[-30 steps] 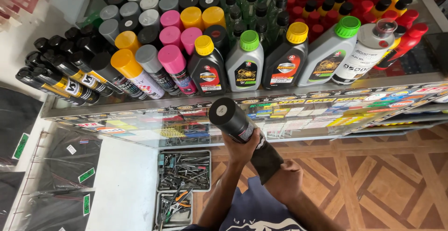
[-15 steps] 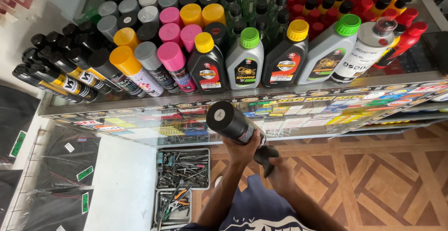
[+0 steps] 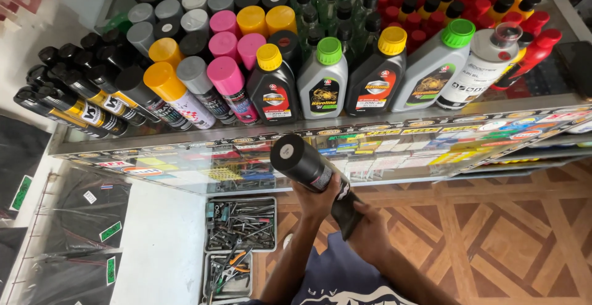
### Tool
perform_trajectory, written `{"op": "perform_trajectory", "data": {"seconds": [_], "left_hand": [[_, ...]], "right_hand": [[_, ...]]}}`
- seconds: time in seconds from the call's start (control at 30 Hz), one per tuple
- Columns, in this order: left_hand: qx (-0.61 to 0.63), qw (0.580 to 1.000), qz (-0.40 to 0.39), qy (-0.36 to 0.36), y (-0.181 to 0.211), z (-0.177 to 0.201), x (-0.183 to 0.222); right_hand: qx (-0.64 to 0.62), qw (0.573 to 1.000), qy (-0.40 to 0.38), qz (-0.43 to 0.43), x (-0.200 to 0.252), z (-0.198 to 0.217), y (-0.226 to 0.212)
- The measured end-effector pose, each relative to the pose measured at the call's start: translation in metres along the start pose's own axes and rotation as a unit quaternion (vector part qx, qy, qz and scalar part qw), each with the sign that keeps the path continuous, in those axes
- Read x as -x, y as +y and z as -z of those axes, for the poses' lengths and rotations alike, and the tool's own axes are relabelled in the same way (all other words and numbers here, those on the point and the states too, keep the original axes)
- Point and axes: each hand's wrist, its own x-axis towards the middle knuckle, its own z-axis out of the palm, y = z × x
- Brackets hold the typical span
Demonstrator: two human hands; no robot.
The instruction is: Cleaning and organizing spray paint cans on a display shelf.
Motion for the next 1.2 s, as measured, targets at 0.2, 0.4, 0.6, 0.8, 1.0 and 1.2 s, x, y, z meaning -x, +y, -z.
{"op": "perform_trajectory", "data": {"seconds": [0.2, 0.4, 0.6, 0.8, 1.0, 1.2], "left_hand": [[0.036, 0.997, 0.036, -0.055, 0.029, 0.011, -0.023], [0.087, 0.973, 0.079, -0.199, 0.029, -0.006, -0.002], [0.048, 0.919, 0.206, -0.334, 0.034, -0.003, 0.028], [0.189, 0.870, 0.321, -0.323, -0.007, -0.001, 0.047], [-0.095, 0.910, 0.262, -0.306, 0.040, 0.004, 0.008], [-0.066, 0.889, 0.215, -0.400, 0.073, 0.017, -0.005]], "right_hand": [[0.129, 0.981, 0.113, 0.087, 0.014, -0.007, -0.020], [0.579, 0.570, -0.061, 0.580, -0.036, 0.079, -0.021], [0.268, 0.923, -0.115, 0.251, -0.061, -0.004, -0.096], [0.094, 0.924, -0.351, 0.120, -0.050, -0.060, -0.088], [0.446, 0.772, -0.086, 0.445, -0.034, -0.030, -0.036], [0.474, 0.661, -0.275, 0.512, -0.030, -0.037, -0.109]]}}
